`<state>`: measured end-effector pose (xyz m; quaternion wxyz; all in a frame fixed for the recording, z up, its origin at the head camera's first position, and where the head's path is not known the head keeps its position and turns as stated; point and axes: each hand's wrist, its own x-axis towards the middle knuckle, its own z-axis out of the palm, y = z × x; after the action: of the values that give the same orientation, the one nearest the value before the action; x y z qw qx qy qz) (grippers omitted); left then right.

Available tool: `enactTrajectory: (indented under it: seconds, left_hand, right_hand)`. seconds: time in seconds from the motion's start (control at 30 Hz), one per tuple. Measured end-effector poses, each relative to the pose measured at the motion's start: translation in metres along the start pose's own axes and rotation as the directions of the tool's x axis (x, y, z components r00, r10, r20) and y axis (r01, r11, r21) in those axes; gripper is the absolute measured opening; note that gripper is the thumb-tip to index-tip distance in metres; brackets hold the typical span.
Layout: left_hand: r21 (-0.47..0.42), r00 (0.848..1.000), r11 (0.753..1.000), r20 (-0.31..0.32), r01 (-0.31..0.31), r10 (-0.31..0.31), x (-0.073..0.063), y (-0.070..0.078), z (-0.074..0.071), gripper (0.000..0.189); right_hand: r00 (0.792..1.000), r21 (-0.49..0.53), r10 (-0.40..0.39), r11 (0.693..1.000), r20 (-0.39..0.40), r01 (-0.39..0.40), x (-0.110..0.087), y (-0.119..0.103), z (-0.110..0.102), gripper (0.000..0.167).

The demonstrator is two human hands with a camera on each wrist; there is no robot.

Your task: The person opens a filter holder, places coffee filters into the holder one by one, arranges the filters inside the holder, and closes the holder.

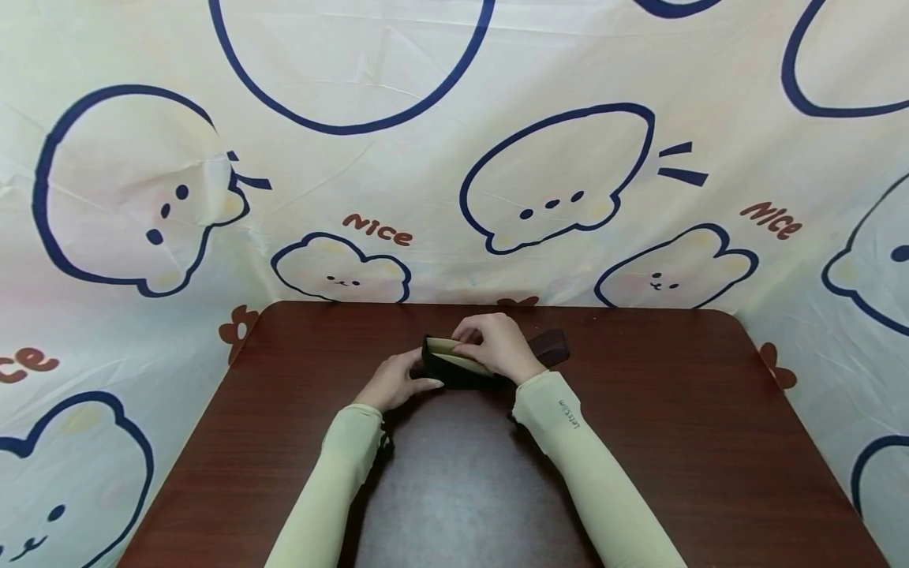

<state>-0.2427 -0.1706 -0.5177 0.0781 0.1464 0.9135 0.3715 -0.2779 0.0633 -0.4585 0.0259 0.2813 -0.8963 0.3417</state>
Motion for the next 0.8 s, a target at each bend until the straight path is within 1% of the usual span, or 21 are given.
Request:
enactTrajectory:
  seconds: [0.3, 0.43, 0.6, 0.8]
  left_hand:
    - [-0.008, 1.0, 1.0, -0.003, 0.008, -0.008, 0.001, 0.001, -0.001, 0.043]
    - [-0.009, 1.0, 1.0, 0.004, 0.014, -0.014, 0.0, 0.002, -0.001, 0.042]
    - [-0.004, 1.0, 1.0, -0.001, 0.008, -0.008, -0.001, 0.002, 0.0, 0.04]
    - [0.008, 1.0, 1.0, -0.004, 0.007, -0.007, 0.0, 0.002, 0.0, 0.04]
  right_hand:
    - [1.0, 0.028, -0.014, 1.0, -0.006, 0.014, -0.005, -0.002, -0.012, 0.02]
    - [1.0, 0.029, -0.021, 0.999, -0.021, 0.022, -0.009, -0.004, -0.017, 0.021]
    - [0.999, 0.008, -0.025, 1.0, -0.031, 0.026, -0.017, -0.008, -0.026, 0.02]
    - [1.0, -0.026, -0.012, 1.0, 0.0, 0.012, -0.03, -0.014, -0.035, 0.02]
